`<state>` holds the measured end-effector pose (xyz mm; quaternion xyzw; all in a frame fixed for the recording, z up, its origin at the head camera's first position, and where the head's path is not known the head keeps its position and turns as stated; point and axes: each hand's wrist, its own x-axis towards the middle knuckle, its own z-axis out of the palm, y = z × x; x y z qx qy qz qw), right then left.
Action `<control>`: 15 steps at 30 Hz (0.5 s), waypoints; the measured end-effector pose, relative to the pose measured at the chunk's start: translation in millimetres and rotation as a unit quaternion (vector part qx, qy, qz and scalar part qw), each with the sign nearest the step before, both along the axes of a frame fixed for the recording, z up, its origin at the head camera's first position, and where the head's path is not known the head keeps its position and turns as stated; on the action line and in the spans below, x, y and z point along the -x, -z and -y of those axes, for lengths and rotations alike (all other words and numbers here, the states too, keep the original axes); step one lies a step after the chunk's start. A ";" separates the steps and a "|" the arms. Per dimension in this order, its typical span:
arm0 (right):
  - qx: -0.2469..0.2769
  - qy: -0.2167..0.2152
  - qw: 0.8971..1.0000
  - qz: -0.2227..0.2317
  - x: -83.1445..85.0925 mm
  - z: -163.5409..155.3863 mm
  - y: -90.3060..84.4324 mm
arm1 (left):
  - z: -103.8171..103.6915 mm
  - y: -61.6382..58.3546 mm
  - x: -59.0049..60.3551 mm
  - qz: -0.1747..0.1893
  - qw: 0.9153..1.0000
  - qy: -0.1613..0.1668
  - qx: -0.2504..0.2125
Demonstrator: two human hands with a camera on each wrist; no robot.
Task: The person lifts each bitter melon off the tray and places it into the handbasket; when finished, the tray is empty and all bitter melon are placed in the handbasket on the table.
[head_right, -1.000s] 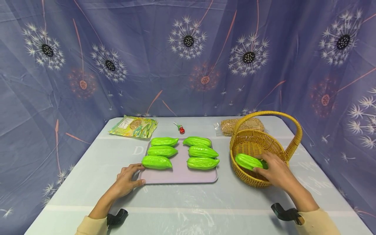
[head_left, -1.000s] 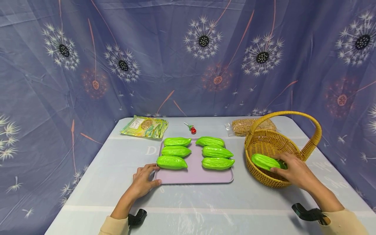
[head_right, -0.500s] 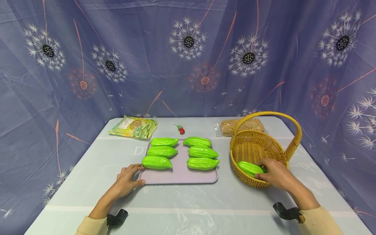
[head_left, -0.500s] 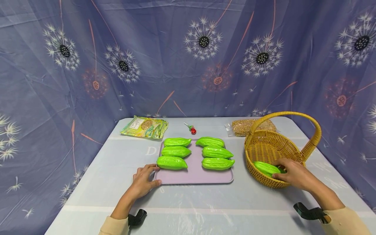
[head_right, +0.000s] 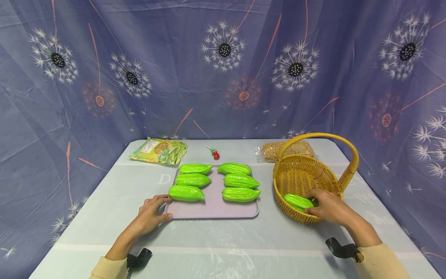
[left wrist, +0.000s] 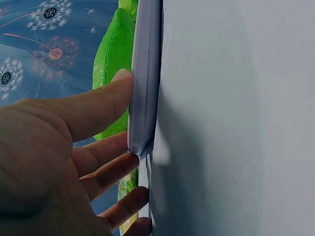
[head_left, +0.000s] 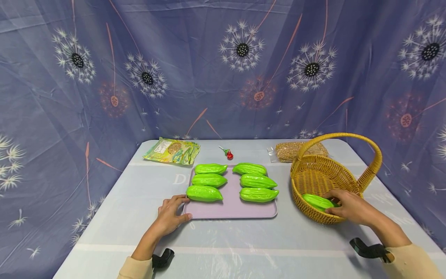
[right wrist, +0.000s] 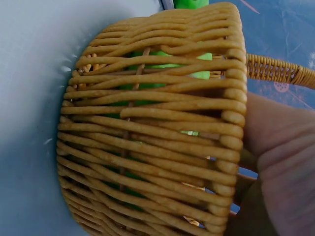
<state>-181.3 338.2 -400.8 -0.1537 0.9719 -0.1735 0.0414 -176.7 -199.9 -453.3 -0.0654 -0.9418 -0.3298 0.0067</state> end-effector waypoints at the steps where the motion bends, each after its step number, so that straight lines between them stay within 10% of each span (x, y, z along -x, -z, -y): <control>1: 0.002 0.001 1.000 -0.002 0.1 -0.2 -0.4 | 0.0 0.0 0.0 0.000 1.000 0.000 0.001; 15: 0.019 0.019 0.999 -0.039 9.0 2.0 7.2 | -0.9 -0.2 -0.1 0.003 1.000 -0.002 0.004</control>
